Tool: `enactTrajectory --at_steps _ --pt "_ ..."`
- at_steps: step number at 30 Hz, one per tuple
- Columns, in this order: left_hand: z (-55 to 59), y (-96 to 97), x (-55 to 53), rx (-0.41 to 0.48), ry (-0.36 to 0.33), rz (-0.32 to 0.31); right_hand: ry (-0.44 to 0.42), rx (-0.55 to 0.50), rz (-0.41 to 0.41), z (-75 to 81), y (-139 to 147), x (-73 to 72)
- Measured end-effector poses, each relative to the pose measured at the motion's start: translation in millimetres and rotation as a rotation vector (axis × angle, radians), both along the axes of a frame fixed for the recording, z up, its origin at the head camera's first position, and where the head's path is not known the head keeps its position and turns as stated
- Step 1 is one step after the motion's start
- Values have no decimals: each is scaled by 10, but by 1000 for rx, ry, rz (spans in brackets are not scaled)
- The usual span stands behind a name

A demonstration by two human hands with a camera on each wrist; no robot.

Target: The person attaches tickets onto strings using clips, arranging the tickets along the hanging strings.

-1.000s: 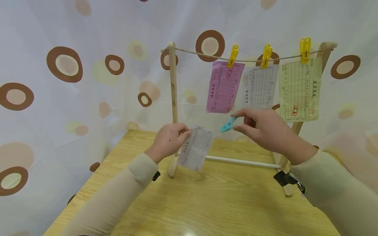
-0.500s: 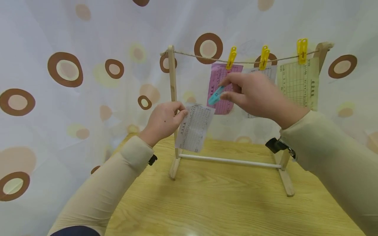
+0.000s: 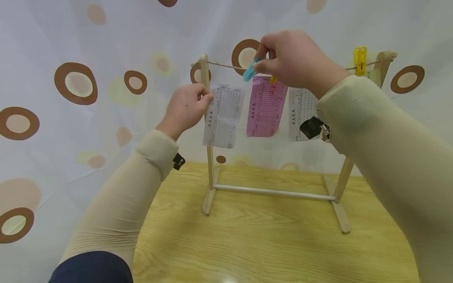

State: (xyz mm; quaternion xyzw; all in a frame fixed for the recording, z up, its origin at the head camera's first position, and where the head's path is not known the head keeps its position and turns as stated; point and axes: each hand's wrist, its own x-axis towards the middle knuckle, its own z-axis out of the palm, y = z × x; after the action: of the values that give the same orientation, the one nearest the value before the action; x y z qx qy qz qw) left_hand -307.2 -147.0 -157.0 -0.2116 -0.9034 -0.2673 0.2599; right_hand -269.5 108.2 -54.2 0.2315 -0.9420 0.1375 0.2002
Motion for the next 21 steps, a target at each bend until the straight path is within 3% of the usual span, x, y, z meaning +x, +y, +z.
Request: enactTrajectory --at_steps 6,11,21 --pt "144 10 -111 12 -18 43 -3 1 -35 113 -68 -137" --pt "240 37 -124 9 -2 67 8 40 -51 178 -170 -241" --pt "233 88 -113 4 -39 66 -68 47 -85 122 -331 -298"
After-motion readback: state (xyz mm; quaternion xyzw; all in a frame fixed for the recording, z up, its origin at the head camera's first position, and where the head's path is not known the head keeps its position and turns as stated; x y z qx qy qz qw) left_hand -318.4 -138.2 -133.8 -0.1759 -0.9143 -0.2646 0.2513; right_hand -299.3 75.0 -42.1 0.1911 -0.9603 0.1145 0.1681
